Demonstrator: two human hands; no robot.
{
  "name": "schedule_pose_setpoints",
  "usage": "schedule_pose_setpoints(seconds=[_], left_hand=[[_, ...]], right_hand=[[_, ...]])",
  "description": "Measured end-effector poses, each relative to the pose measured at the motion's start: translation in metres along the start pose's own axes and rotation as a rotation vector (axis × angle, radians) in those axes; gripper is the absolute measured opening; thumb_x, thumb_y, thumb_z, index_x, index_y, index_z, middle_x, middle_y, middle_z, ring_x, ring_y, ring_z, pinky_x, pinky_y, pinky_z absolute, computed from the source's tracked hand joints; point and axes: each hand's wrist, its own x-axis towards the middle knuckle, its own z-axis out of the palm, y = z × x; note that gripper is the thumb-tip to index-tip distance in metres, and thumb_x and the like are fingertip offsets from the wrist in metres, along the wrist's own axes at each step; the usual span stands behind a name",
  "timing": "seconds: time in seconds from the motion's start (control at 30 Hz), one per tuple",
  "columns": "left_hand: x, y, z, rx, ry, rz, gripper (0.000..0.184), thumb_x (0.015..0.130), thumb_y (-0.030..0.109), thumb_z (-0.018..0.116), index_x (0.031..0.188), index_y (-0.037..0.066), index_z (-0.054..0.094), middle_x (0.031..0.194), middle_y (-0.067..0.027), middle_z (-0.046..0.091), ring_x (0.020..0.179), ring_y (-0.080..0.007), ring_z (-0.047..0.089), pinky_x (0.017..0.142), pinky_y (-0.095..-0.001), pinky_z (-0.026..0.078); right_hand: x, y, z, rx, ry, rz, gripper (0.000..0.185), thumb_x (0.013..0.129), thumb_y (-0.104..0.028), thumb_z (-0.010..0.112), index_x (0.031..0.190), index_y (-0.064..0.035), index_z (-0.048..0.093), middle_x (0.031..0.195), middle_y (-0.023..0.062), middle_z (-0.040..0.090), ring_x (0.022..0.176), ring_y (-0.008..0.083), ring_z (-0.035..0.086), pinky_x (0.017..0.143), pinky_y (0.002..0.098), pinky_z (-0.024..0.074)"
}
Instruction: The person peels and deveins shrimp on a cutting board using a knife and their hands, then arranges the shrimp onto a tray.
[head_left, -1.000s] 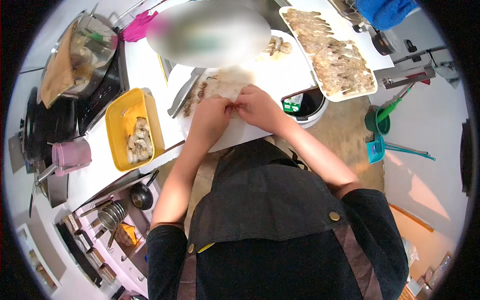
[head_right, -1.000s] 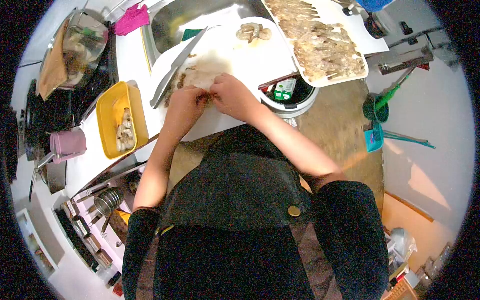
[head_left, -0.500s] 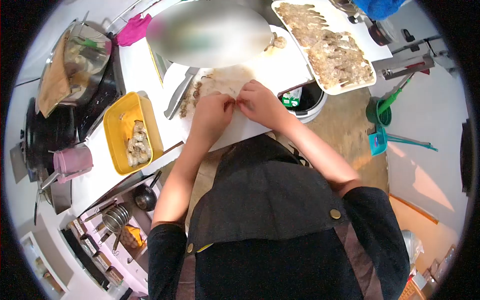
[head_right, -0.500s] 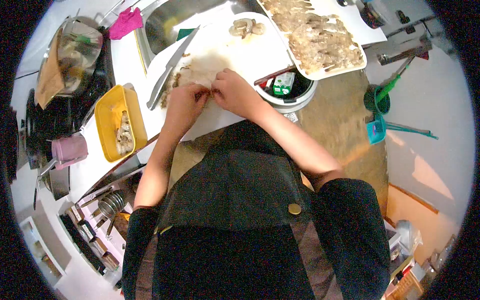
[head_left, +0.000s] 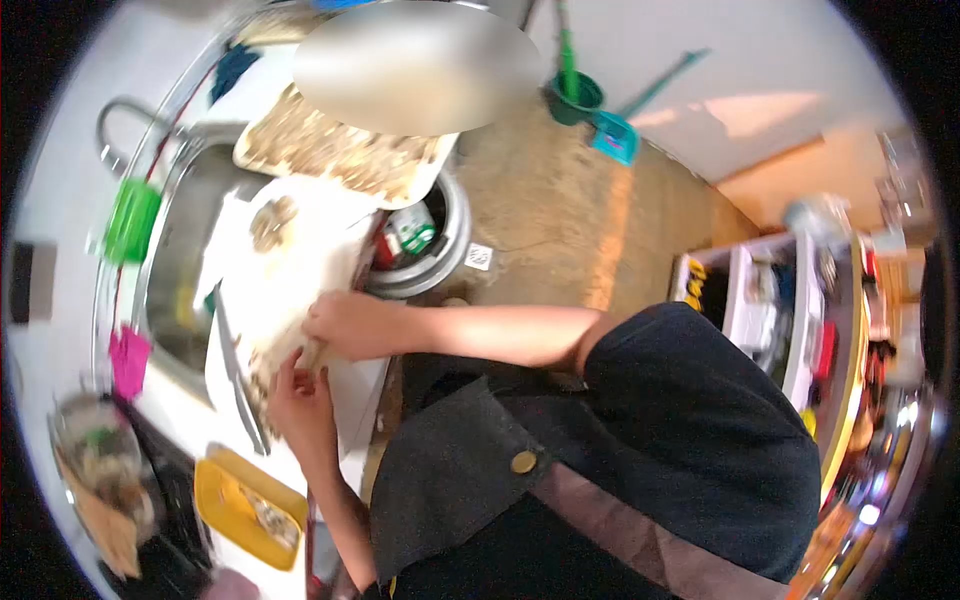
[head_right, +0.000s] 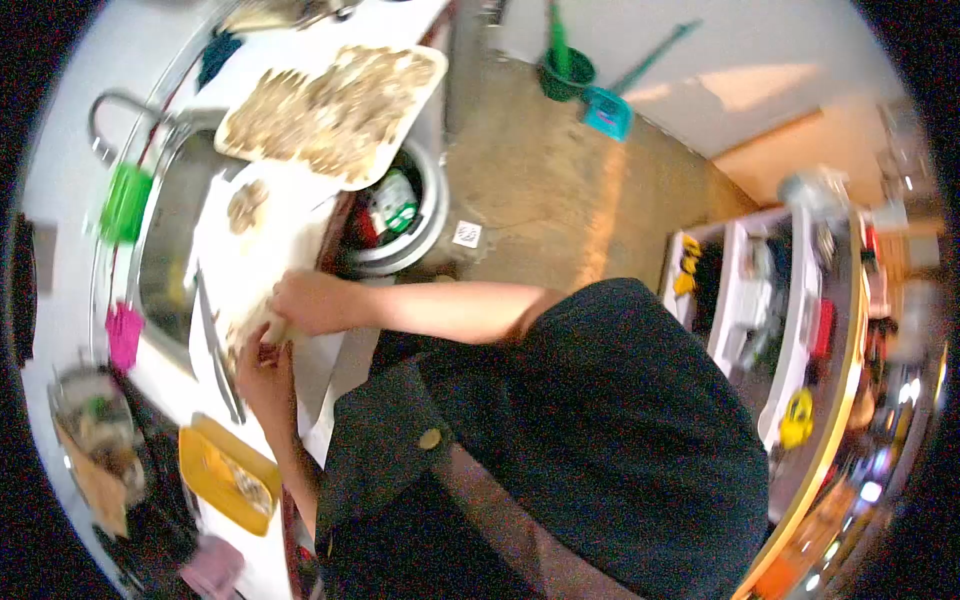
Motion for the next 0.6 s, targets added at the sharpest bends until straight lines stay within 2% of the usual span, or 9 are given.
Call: schedule_pose_setpoints(seconds=[0.13,0.2,0.23,0.3,0.33,0.43,0.47,0.57,0.6], left_hand=[[0.008,0.0,0.006,0.007,-0.097,0.036,0.023,0.081,0.007,0.07,0.102,-0.001,0.068,0.075,-0.0132,0.067,0.067,-0.0202,0.063,0.063,-0.0325,0.05],[0.009,-0.003,0.003,-0.078,-0.134,-0.039,0.016,0.083,0.005,0.066,0.098,-0.002,0.068,0.074,-0.0126,0.067,0.063,-0.0194,0.061,0.061,-0.0314,0.049],[0.008,-0.007,-0.003,-0.028,-0.122,-0.011,0.015,0.084,0.005,0.066,0.097,-0.003,0.068,0.074,-0.0125,0.068,0.063,-0.0176,0.061,0.061,-0.0305,0.048],[0.007,-0.012,-0.02,0.075,-0.079,0.035,0.014,0.085,0.005,0.065,0.094,-0.005,0.068,0.076,-0.0124,0.069,0.063,-0.0139,0.06,0.061,-0.0285,0.047],[0.005,-0.012,-0.031,-0.107,-0.111,-0.079,0.013,0.086,0.005,0.066,0.092,-0.006,0.067,0.072,-0.0066,0.067,0.063,-0.0081,0.057,0.059,-0.0255,0.045],[0.0,-0.007,-0.067,-0.162,-0.124,-0.127,0.014,0.087,0.01,0.068,0.094,-0.003,0.069,0.067,-0.0024,0.062,0.061,-0.0068,0.054,0.057,-0.0229,0.044],[-0.002,-0.01,-0.074,-0.246,-0.116,-0.108,0.011,0.087,0.007,0.068,0.094,-0.002,0.068,0.069,-0.0003,0.062,0.062,-0.0065,0.054,0.057,-0.022,0.043],[-0.009,0.007,-0.09,-0.369,-0.125,-0.107,0.008,0.084,0.0,0.069,0.091,-0.002,0.068,0.07,0.0008,0.06,0.065,-0.0037,0.052,0.058,-0.0183,0.04],[-0.011,0.014,-0.095,-0.291,-0.135,-0.038,0.006,0.086,0.001,0.067,0.091,-0.003,0.066,0.074,-0.0005,0.062,0.067,-0.0059,0.055,0.059,-0.0209,0.045]], right_hand=[[0.0,-0.017,-0.007,0.34,0.129,0.109,0.015,0.069,-0.01,0.067,0.075,0.0016,0.06,0.066,0.0137,0.063,0.061,0.0312,0.062,0.059,0.0377,0.0496],[-0.002,-0.028,-0.009,0.575,0.149,0.202,0.02,0.073,-0.015,0.071,0.073,0.0012,0.06,0.063,0.0116,0.063,0.059,0.0271,0.063,0.056,0.0351,0.0493],[-0.003,-0.033,-0.009,0.701,0.154,0.241,0.023,0.075,-0.018,0.073,0.072,0.001,0.06,0.061,0.0105,0.063,0.058,0.025,0.063,0.054,0.0339,0.0492],[-0.006,-0.038,-0.007,0.888,-0.03,0.501,0.032,0.083,-0.031,0.068,0.084,-0.0003,0.059,0.066,0.0122,0.064,0.06,0.0243,0.063,0.056,0.0337,0.0501],[-0.006,-0.042,-0.005,0.98,-0.138,0.624,0.037,0.088,-0.037,0.066,0.09,-0.0009,0.059,0.069,0.013,0.064,0.061,0.0239,0.063,0.057,0.0336,0.0505],[-0.003,-0.056,0.006,1.506,-0.37,1.049,0.052,0.093,-0.053,0.051,0.109,-0.0036,0.048,0.082,0.0204,0.064,0.067,0.0276,0.064,0.061,0.0361,0.0526],[-0.003,-0.061,0.011,1.632,-0.416,1.019,0.059,0.094,-0.059,0.042,0.119,-0.0053,0.038,0.094,0.0261,0.061,0.073,0.0298,0.064,0.065,0.0369,0.0534],[0.013,-0.072,0.007,1.845,-0.442,1.111,0.054,0.094,-0.055,0.047,0.117,-0.006,0.043,0.095,0.0235,0.062,0.076,0.0277,0.064,0.068,0.034,0.053],[0.021,-0.068,0.012,1.922,-0.481,1.075,0.05,0.094,-0.05,0.05,0.117,-0.0064,0.045,0.095,0.0213,0.063,0.077,0.0258,0.064,0.068,0.0326,0.0527]])
